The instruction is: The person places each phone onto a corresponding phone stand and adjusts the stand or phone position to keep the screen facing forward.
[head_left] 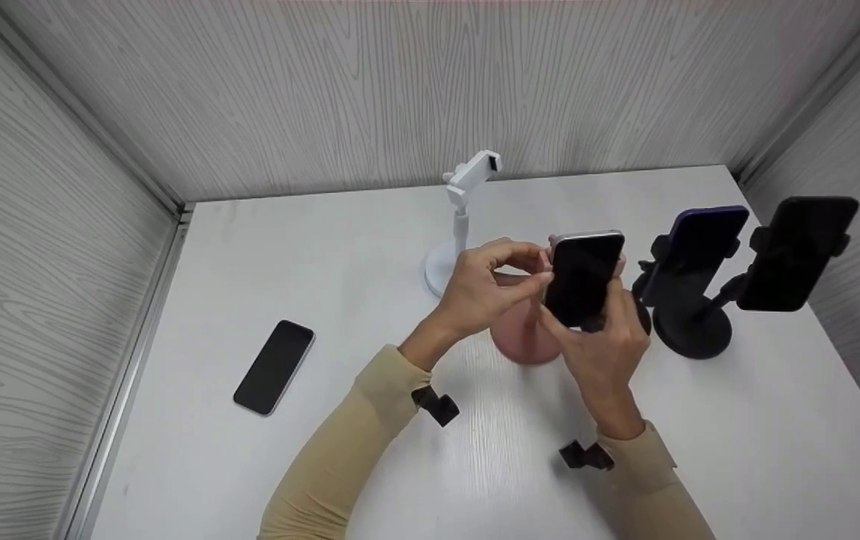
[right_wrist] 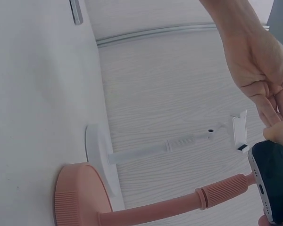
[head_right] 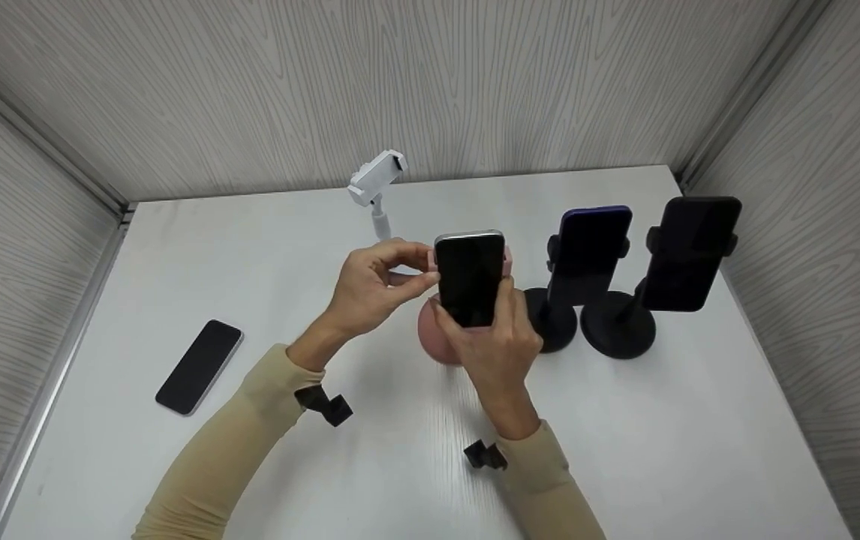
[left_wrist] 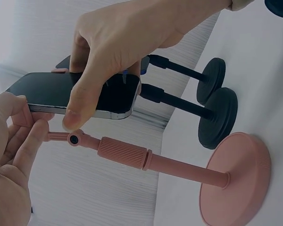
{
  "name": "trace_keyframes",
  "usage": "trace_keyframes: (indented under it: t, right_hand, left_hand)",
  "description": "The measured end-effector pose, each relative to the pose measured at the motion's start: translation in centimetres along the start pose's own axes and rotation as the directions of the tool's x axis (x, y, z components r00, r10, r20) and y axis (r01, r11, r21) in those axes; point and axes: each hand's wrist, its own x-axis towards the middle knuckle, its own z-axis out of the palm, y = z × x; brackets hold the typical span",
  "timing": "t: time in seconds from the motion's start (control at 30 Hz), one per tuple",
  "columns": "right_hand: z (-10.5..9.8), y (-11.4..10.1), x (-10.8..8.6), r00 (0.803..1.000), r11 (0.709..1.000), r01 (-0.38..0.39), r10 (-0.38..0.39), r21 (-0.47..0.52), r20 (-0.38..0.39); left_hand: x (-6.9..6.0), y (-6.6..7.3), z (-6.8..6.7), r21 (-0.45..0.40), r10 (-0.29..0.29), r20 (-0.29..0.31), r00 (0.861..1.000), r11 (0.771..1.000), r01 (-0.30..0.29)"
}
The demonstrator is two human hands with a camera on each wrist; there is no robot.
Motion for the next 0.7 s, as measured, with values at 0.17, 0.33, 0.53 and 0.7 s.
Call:
trace_keyframes:
  t: [0.17,0.33,0.53,0.7]
  right_hand:
    - [0.05,0.01,0.08,1.0,1.0,-0.005,0.005,-0.015,-0.013]
    - [0.01,0.23,0.09,1.0,0.999,-0.007,0.006,-0.035,-0.022]
    - [-0.03,0.5,0.07,1.0,0.999,-0.008,0.007,-0.047,-0.013]
    - [-0.03,0.59,0.14,1.0,0.999,-0.014,0.014,-0.051,-0.011]
  left_hand:
    - [0.33,0.24,-0.05,0.007,-0.008,0.023,1.0,1.0,0.008]
    - [0.59,0.19,0.1,0.029,-0.009,0.036,0.999,1.0,0.008]
    - [0.71,-0.01,0.33,0.022,-0.024,0.023,0.999,0.999,0.024]
    - [0.85,-0.01,0.42,0.004,-0.033,0.019,0.999,0.999,0.033]
